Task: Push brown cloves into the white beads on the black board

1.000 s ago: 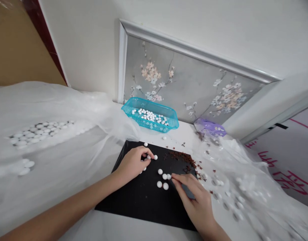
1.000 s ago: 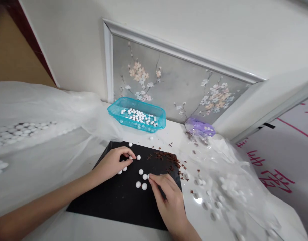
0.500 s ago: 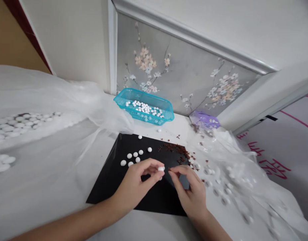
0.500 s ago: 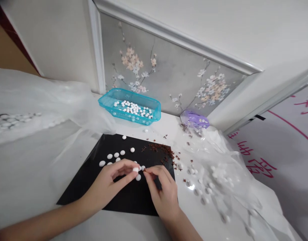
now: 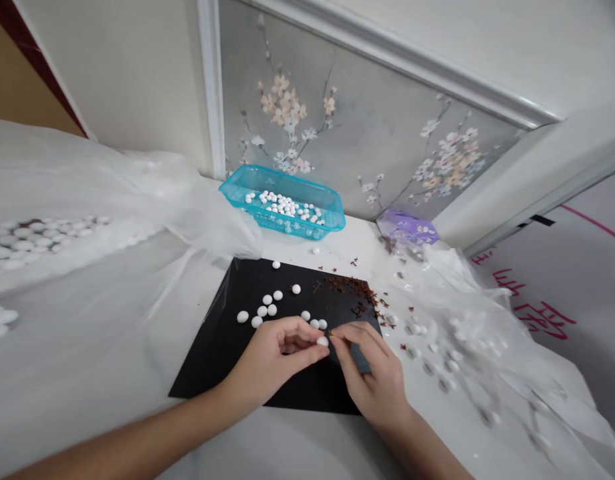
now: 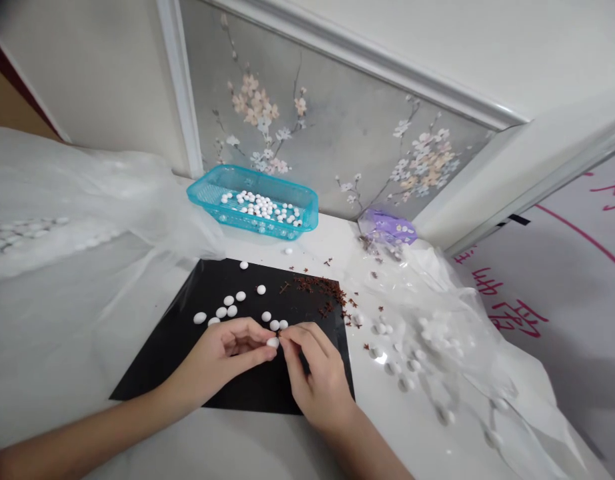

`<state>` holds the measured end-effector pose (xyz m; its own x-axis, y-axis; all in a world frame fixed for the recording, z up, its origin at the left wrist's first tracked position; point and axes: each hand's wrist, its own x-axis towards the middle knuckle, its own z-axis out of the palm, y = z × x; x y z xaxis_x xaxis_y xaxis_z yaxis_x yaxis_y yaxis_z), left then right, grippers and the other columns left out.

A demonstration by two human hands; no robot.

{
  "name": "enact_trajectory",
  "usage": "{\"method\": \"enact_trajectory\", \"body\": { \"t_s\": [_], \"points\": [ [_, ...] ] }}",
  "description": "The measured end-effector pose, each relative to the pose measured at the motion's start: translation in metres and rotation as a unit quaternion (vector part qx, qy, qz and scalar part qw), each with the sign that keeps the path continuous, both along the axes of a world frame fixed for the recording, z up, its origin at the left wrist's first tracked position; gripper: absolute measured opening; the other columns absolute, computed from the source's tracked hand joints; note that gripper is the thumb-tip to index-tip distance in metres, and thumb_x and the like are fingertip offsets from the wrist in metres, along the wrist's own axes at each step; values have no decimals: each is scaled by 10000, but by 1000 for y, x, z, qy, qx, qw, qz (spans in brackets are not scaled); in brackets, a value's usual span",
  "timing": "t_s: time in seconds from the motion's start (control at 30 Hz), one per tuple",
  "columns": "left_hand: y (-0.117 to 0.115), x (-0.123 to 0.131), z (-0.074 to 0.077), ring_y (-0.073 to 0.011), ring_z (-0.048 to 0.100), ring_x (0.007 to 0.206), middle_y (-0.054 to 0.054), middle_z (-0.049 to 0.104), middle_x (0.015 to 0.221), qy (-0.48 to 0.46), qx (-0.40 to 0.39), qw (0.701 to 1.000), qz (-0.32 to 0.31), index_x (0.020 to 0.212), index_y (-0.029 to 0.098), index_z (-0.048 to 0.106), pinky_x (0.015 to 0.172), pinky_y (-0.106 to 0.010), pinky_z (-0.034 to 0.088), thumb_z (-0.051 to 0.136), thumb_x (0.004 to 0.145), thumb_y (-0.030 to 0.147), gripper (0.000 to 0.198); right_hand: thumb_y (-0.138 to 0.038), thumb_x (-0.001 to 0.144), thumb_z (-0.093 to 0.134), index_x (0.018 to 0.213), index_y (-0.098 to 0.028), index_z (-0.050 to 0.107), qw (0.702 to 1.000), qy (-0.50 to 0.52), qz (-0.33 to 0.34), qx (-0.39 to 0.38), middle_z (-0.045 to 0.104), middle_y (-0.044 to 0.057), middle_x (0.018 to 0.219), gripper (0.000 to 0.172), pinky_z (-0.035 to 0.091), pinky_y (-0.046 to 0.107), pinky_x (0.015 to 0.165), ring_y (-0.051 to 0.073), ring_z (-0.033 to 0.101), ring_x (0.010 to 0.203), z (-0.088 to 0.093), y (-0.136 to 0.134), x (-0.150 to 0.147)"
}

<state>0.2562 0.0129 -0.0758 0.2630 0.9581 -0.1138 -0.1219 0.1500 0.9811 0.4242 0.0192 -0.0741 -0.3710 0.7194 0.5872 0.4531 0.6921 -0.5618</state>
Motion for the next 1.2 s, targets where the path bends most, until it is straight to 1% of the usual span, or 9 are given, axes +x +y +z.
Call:
{"method": "enact_trajectory", "body": {
  "t_s": [0.2,0.3,0.4,0.53,0.73,0.93,1.1,1.2],
  "points": [
    [1,-2,1,-128,633,750,-25,691,781,-7,0,1000,0,774,134,669,733,-224,502,687,718,258,137,-18,825,487,928,-194,531,1000,4,18,-17,568,29,819,209,472,233,676,116,554,735,1,1,0],
    [3,-3,1,-141,647,795,-32,705,816,-23,2,1000,3,797,142,685,754,-224,506,678,731,263,139,-53,795,554,969,-192,530,999,0,20,-32,541,21,786,225,476,249,658,118,542,696,2,3,0],
    [4,-4,1,-139,652,809,-25,715,829,-27,14,1000,2,800,160,701,763,-213,504,673,739,264,124,-75,780,600,976,-195,534,999,4,17,-27,525,8,755,238,481,246,644,111,537,671,2,3,0],
    [5,-5,2,-135,654,804,-16,720,830,-23,20,1000,-1,804,177,713,755,-202,501,674,740,270,119,-81,796,593,945,-198,550,999,18,19,-35,547,17,789,194,496,221,608,94,541,643,0,3,0],
    [5,-6,3,-156,657,841,-28,723,861,-16,12,1000,-1,837,174,720,781,-225,505,682,731,277,153,-98,799,590,917,-200,579,998,41,9,-37,579,16,786,156,511,199,575,89,554,622,0,2,-2],
    [4,-7,5,-175,659,870,-29,725,878,-24,3,1000,-6,859,176,724,812,-260,515,674,737,278,166,-113,816,570,906,-198,603,999,31,3,-43,606,24,765,128,522,216,587,110,578,644,3,0,-4],
    [5,-6,6,-178,662,830,-43,722,850,-27,-13,1000,-8,833,150,713,784,-273,526,680,726,287,177,-108,824,557,894,-196,601,998,27,4,-55,598,13,747,120,516,202,582,100,570,634,1,-2,-6],
    [5,-6,6,-168,653,833,-44,711,854,-1,13,1000,-9,823,147,693,791,-263,514,654,750,291,167,-128,830,553,916,-197,582,999,17,6,-43,585,12,756,114,510,213,572,100,560,620,0,-2,-5]
  ]
}}
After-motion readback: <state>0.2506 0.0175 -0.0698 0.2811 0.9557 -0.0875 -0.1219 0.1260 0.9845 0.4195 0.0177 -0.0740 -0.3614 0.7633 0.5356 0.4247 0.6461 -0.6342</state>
